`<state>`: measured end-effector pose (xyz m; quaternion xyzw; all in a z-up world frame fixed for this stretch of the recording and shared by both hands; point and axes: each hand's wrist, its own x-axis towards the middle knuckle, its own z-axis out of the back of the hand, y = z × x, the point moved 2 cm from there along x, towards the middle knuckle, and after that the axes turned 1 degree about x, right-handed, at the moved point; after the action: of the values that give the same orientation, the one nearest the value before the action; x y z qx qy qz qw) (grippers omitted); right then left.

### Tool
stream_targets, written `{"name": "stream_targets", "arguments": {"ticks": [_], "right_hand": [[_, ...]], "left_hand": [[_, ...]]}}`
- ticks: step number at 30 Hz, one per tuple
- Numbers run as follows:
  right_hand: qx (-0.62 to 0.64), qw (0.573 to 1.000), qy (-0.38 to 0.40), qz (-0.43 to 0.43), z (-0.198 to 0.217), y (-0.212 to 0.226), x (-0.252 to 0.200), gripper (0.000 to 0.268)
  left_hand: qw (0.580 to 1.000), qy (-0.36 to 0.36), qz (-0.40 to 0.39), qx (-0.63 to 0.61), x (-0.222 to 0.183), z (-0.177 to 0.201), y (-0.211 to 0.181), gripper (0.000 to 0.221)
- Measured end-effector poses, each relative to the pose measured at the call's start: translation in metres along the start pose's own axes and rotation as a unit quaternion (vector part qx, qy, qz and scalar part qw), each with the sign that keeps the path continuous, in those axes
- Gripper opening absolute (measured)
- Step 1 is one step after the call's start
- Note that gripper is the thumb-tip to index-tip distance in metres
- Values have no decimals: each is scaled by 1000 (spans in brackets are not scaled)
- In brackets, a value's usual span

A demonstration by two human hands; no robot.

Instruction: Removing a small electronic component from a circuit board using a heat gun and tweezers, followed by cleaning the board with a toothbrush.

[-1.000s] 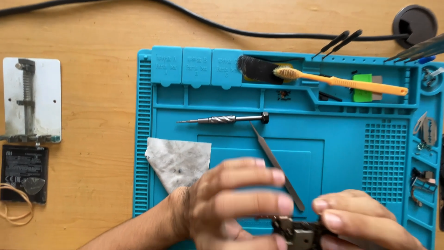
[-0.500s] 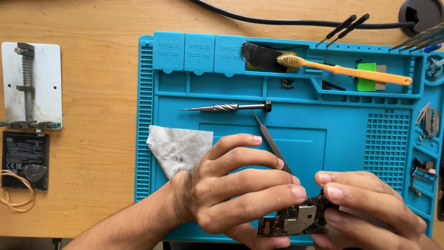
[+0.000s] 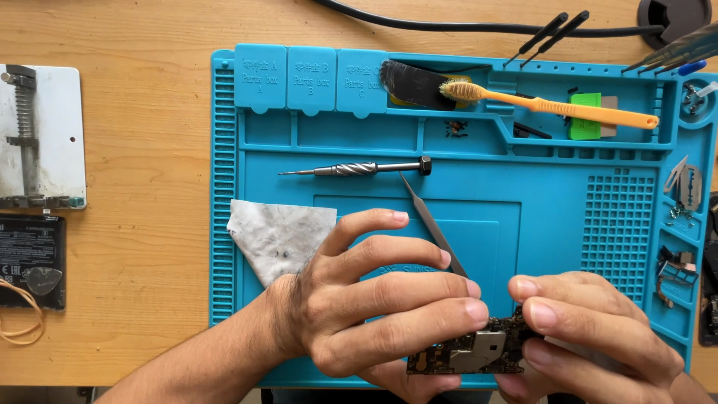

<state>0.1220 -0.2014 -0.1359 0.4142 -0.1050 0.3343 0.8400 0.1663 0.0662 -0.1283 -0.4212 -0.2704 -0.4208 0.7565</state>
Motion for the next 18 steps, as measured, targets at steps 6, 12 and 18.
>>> {"name": "stream_targets", "arguments": {"ticks": [6, 12, 18], "right_hand": [[0, 1000, 19, 6, 3, 2, 2, 36], [1, 999, 40, 2, 8, 5, 13, 39], [11, 996, 79, 31, 7, 9, 38, 38]], "left_hand": [[1000, 1, -5, 7, -1, 0, 0, 38], [1000, 1, 3, 16, 1, 0, -1, 40], [999, 20, 38, 31, 4, 3, -3, 49]]}}
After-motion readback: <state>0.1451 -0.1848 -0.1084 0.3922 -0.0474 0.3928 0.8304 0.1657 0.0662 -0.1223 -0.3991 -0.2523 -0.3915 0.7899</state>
